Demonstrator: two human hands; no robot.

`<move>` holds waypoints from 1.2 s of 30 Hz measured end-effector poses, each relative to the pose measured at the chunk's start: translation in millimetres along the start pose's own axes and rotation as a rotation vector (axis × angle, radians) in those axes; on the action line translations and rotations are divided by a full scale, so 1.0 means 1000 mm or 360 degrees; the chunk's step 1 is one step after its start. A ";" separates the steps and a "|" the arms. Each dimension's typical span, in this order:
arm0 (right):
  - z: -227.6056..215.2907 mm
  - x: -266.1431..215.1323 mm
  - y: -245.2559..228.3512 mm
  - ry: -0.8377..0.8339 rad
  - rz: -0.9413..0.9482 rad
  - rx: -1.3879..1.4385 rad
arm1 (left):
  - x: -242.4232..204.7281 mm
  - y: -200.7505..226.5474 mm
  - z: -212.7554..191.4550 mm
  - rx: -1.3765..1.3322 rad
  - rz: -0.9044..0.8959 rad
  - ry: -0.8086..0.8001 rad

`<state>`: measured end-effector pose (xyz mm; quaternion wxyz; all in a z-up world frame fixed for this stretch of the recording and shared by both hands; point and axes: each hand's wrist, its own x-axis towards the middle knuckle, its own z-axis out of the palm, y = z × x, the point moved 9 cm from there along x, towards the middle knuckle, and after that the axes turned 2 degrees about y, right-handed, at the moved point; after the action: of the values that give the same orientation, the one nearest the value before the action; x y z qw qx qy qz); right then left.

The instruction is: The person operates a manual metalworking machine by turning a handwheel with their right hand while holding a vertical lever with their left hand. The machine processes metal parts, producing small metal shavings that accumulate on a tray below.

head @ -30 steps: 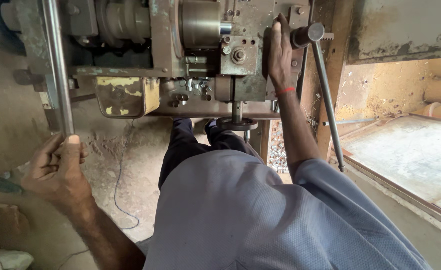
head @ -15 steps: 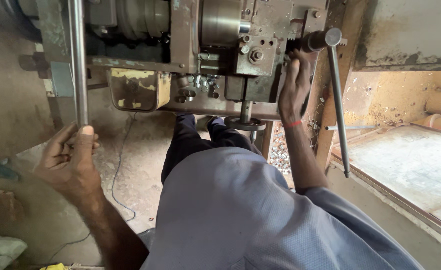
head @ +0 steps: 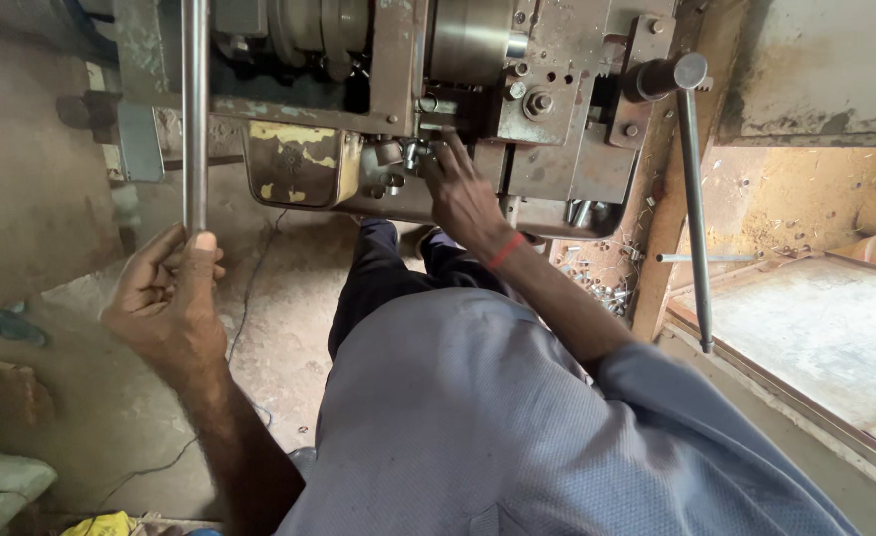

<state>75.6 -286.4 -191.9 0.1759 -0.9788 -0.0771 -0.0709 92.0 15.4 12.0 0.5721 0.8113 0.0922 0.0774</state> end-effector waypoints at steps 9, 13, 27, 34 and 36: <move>0.087 0.056 0.049 -0.0465 0.0211 -0.0393 | 0.005 0.003 0.001 0.0127 -0.0028 -0.0059; 0.058 0.070 0.033 -0.0503 0.0243 -0.0453 | 0.006 0.000 0.003 0.0062 -0.0125 -0.0125; 0.121 0.106 0.115 -0.0174 0.0426 -0.0057 | 0.018 -0.008 0.023 0.0177 -0.0449 -0.0698; 0.099 0.116 0.117 0.0048 0.0451 0.0068 | 0.023 -0.007 0.038 0.0150 -0.0481 -0.1072; 0.094 0.118 0.114 0.0090 0.0447 0.0104 | 0.022 -0.004 0.039 0.0141 -0.0427 -0.1126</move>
<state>222.0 -343.3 -297.6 0.2180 -0.9713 0.0632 -0.0706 122.2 -14.1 -4.1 0.5378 0.7926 -0.0023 -0.2871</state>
